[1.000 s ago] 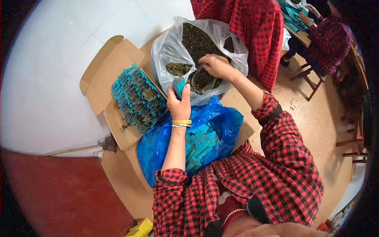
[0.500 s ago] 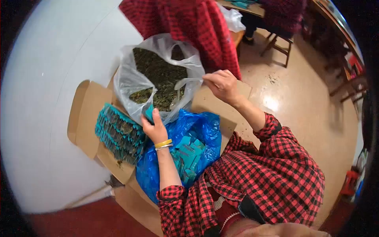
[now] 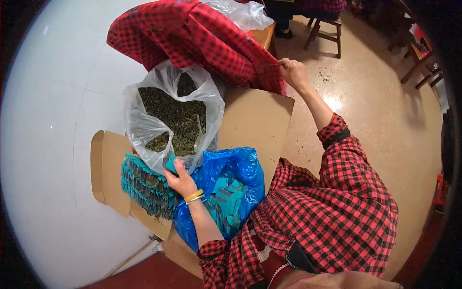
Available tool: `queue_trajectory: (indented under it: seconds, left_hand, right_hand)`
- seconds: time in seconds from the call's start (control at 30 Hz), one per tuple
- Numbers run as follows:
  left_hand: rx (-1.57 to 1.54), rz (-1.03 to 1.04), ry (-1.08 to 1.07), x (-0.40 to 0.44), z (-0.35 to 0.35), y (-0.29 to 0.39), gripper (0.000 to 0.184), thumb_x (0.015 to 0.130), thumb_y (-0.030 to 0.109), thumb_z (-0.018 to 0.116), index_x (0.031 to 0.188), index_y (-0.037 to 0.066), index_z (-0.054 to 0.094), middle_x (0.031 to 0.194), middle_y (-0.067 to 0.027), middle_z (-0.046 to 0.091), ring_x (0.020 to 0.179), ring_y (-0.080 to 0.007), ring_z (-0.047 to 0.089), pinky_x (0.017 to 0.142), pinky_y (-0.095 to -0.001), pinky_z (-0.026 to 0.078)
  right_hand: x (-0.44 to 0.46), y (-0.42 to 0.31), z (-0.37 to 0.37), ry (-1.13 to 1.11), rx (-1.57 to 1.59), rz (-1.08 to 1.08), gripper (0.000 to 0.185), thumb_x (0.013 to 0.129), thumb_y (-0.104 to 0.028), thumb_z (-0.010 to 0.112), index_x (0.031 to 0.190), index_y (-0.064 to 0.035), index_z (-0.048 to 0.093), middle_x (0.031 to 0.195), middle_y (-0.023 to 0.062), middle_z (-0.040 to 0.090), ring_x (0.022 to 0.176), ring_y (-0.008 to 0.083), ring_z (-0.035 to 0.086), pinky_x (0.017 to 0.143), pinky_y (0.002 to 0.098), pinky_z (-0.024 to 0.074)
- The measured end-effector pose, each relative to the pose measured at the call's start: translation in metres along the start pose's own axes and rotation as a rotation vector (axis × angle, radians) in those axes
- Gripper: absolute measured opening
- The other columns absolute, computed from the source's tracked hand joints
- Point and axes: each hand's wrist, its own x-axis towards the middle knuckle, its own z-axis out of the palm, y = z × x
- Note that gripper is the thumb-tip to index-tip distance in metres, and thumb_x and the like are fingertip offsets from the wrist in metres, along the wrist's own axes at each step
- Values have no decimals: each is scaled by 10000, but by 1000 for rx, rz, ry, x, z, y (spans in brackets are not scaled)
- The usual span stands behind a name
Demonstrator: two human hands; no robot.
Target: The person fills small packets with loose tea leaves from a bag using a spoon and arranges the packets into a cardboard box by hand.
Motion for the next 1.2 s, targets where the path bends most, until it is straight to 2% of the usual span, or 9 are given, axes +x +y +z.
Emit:
queue_trajectory:
  seconds: [0.17, 0.27, 0.33, 0.57, 0.73, 0.87, 1.0, 1.1, 1.2]
  left_hand:
    - [-9, -19, 27, -1, 2, -3, 312, 947, 290, 592, 1021, -13, 591, 841, -66, 642, 732, -128, 604, 666, -277, 491]
    - [100, -94, -20, -2, -2, 2, 314, 950, 260, 595, 1046, -35, 549, 907, -92, 633, 816, -148, 608, 738, -292, 514]
    - [115, -90, -35, -3, -3, 4, 313, 952, 257, 590, 1053, -37, 549, 912, -96, 636, 821, -153, 611, 736, -294, 513]
    - [159, -98, -46, -9, -7, -5, 279, 967, 249, 554, 1070, -10, 565, 946, -92, 640, 789, -142, 589, 709, -283, 486]
    - [113, -116, 7, -16, -1, 4, 293, 973, 234, 537, 1102, -28, 547, 1009, -109, 631, 805, -155, 588, 714, -290, 489]
    - [103, -156, 36, -13, -3, 7, 297, 973, 212, 523, 1127, -42, 533, 1061, -127, 627, 835, -175, 584, 751, -307, 492]
    - [80, -157, 72, -13, -3, 9, 319, 978, 211, 511, 1156, -53, 508, 1071, -144, 621, 853, -187, 580, 778, -318, 488]
    - [72, -155, 89, -13, 2, 11, 330, 981, 209, 503, 1168, -63, 492, 1076, -161, 616, 864, -194, 577, 793, -326, 486]
    - [96, -156, 90, -12, 5, 11, 340, 982, 213, 500, 1165, -74, 486, 1073, -178, 613, 860, -202, 577, 799, -332, 490]
  right_hand:
    - [-14, 9, 32, -2, -69, -147, 75, 778, -183, 632, 805, -113, 639, 690, 149, 632, 668, 341, 642, 617, 455, 519]
    - [-14, 15, 57, -30, -45, -162, 65, 762, -169, 628, 760, -106, 616, 682, 141, 633, 656, 326, 638, 614, 445, 515]
    - [-13, 17, 72, -40, -32, -163, 66, 754, -162, 626, 738, -102, 604, 678, 137, 633, 651, 318, 635, 613, 440, 513]
    - [-4, 35, 109, -7, -3, -468, 114, 721, -164, 662, 678, -124, 564, 610, 65, 590, 616, 255, 595, 612, 384, 482]
    - [-15, 53, 127, -64, -61, -429, 102, 730, -177, 655, 690, -130, 574, 606, 51, 587, 615, 236, 588, 644, 373, 473]
    - [-37, 66, 147, -49, -28, -456, 97, 722, -184, 656, 704, -125, 582, 591, 35, 582, 638, 213, 589, 697, 373, 460]
    - [-46, 55, 141, -111, 29, -368, 57, 740, -193, 583, 738, -138, 597, 633, 16, 606, 716, 196, 616, 776, 353, 460]
    - [-37, 37, 132, 188, 135, -448, 91, 745, -196, 566, 767, -128, 623, 732, 48, 642, 796, 209, 632, 835, 354, 460]
    - [-29, 30, 132, 63, 86, -565, 132, 742, -201, 566, 807, -123, 650, 824, 76, 661, 873, 215, 633, 876, 364, 455]
